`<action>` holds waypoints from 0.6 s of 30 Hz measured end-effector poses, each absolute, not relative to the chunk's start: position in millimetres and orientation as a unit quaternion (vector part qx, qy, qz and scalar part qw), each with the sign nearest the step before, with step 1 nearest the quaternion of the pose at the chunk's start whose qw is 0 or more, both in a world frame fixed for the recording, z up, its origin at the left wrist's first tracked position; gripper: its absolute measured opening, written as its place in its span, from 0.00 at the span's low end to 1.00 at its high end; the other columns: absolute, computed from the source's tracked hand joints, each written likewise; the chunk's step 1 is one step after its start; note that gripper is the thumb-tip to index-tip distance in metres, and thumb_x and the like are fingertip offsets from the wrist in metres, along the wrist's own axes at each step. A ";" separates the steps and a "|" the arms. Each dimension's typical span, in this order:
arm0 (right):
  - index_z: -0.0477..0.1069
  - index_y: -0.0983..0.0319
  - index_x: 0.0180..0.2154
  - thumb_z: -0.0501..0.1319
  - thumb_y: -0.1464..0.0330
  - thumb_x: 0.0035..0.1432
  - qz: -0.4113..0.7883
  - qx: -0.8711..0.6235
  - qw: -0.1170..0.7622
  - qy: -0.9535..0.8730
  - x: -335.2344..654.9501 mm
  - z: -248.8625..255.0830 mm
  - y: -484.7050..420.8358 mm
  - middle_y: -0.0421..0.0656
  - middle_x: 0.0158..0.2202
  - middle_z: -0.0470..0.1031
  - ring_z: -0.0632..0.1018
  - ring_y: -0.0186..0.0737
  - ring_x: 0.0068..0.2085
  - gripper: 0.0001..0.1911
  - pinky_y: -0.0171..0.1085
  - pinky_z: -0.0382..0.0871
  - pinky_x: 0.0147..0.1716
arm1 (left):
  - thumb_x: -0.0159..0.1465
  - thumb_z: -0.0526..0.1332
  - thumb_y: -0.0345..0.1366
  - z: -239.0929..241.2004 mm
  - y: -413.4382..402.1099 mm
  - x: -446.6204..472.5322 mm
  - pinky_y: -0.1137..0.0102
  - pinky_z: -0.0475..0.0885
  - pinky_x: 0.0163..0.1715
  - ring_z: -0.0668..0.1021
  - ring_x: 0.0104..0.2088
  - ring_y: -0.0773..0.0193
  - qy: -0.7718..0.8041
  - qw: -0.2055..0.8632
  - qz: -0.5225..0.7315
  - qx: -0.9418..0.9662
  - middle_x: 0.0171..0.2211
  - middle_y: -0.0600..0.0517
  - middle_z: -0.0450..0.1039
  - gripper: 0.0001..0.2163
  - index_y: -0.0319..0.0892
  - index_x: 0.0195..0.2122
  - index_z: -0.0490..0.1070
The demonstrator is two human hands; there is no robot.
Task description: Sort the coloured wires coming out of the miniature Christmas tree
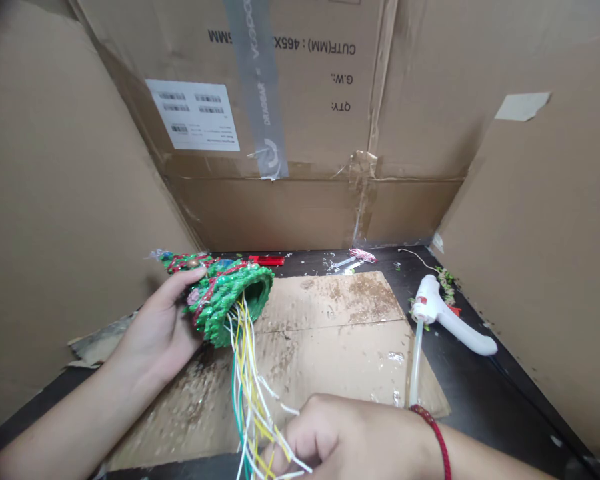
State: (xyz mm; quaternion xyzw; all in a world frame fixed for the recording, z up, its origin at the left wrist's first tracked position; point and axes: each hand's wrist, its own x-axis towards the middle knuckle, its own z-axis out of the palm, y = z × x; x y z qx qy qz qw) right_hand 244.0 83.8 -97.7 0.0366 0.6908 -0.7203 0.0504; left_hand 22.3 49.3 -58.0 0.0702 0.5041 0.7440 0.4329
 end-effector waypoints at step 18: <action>0.62 0.68 0.27 0.56 0.72 0.59 -0.680 0.004 0.074 0.730 244.5 -102.8 86.9 0.36 0.24 0.59 0.58 0.22 0.25 0.09 0.22 0.52 0.23 | 0.56 0.63 0.32 -61.1 48.6 20.2 0.73 0.73 0.33 0.74 0.32 0.65 0.497 0.436 0.745 0.088 0.40 0.47 0.68 0.12 0.36 0.41 0.70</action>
